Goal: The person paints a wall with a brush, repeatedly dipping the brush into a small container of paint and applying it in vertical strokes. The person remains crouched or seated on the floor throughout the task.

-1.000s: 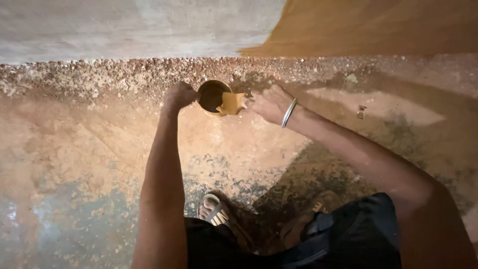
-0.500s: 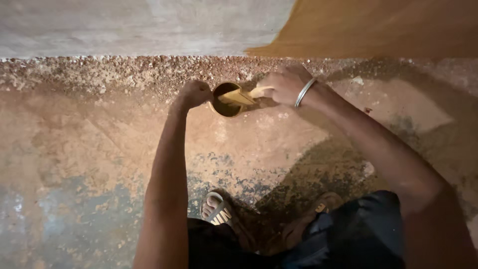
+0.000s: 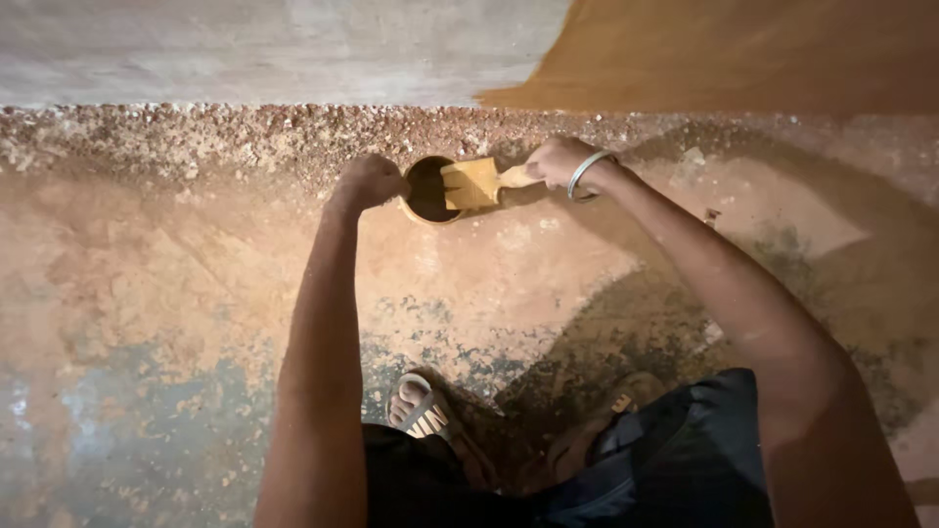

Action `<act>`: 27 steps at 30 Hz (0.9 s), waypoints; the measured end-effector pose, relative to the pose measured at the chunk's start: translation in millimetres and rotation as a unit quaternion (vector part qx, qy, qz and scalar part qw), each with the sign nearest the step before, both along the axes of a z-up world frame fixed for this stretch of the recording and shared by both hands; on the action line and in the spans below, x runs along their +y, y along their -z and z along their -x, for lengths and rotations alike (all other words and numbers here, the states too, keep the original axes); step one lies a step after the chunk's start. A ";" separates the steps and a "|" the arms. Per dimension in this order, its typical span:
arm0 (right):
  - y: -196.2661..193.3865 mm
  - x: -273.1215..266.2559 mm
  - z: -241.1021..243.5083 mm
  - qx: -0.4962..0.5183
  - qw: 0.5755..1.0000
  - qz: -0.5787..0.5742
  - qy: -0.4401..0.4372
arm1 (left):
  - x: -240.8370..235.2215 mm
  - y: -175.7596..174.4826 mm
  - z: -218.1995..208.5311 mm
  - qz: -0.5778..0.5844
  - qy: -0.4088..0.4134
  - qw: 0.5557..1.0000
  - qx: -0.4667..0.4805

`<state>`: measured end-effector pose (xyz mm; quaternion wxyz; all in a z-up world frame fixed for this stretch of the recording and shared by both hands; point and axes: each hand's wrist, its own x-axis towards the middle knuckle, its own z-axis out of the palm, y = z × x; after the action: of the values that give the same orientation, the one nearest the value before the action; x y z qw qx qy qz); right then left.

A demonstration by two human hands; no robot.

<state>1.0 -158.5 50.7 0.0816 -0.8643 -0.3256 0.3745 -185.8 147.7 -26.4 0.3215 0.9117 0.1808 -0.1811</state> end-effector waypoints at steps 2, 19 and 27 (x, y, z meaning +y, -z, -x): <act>-2.5 -4.2 -1.2 -0.006 1.000 0.018 -0.021 | -1.5 -4.3 2.0 0.009 -0.012 1.000 -0.008; -21.8 -0.9 32.9 -0.149 0.963 -0.141 -0.176 | -2.6 -3.5 -2.6 0.029 -0.023 0.999 -0.004; -14.8 -21.7 12.0 -0.145 0.976 -0.092 -0.137 | 5.4 10.7 -4.5 -0.013 0.023 1.000 -0.007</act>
<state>-11.0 -180.2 65.5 0.0603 -0.8457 -0.4820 0.2209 -181.3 153.1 -37.1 0.3068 0.9208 0.1599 -0.1800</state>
